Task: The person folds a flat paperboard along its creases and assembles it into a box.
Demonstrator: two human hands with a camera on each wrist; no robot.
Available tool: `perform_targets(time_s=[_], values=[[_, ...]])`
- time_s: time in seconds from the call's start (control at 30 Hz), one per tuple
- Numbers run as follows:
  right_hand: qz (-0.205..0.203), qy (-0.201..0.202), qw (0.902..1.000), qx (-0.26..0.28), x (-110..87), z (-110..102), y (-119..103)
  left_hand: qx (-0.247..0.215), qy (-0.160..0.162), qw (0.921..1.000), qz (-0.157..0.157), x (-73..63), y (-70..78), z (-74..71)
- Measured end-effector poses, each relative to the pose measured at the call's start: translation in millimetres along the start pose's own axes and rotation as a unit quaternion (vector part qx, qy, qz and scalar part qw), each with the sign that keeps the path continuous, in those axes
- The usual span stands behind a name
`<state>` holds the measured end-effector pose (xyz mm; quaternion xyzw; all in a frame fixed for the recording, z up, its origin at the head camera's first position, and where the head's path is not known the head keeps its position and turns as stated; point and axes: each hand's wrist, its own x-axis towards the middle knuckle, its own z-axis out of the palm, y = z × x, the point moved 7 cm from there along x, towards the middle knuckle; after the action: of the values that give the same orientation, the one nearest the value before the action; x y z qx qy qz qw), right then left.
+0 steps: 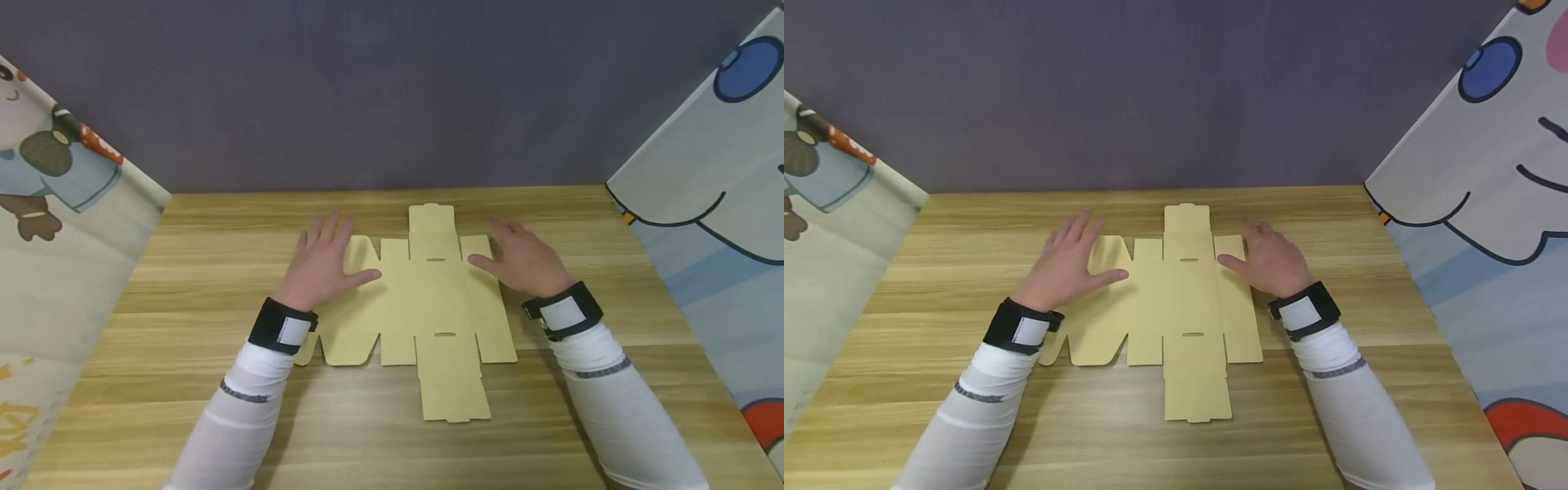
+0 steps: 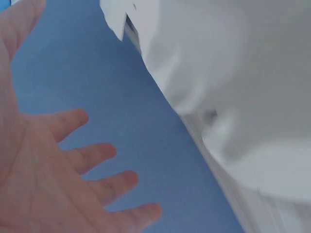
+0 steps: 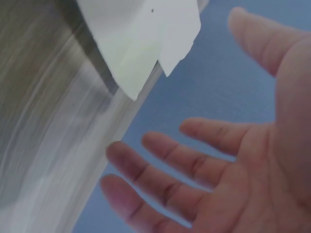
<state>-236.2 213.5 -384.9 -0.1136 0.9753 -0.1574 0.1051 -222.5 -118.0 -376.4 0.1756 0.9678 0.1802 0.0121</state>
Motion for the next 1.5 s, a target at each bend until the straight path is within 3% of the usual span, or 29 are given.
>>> perform_targets(time_s=[0.17,0.3,0.47,0.7,1.03,1.3,1.5], values=[[0.022,-0.010,0.9996,0.015,-0.9,1,4,-0.010,0.015,0.9989,0.044,5.0,15.6,5.9],[0.037,-0.019,0.9991,0.010,-2.3,4,10,0.011,0.012,0.9979,0.062,6.7,26.1,16.2],[0.043,-0.034,0.9985,0.006,-3.8,9,14,0.023,-0.005,0.9969,0.074,4.6,37.5,33.2],[0.062,-0.066,0.9947,0.050,-4.4,20,20,0.023,-0.036,0.9968,0.067,-0.3,42.4,50.0],[0.033,-0.069,0.9913,0.108,2.6,27,19,0.032,-0.066,0.9954,0.060,-1.9,42.6,55.4],[0.007,-0.067,0.9841,0.164,4.1,23,17,0.040,-0.069,0.9948,0.063,-1.8,41.7,55.5],[-0.026,-0.059,0.9741,0.217,4.0,14,8,0.009,-0.068,0.9966,0.045,-0.3,35.7,37.8]])
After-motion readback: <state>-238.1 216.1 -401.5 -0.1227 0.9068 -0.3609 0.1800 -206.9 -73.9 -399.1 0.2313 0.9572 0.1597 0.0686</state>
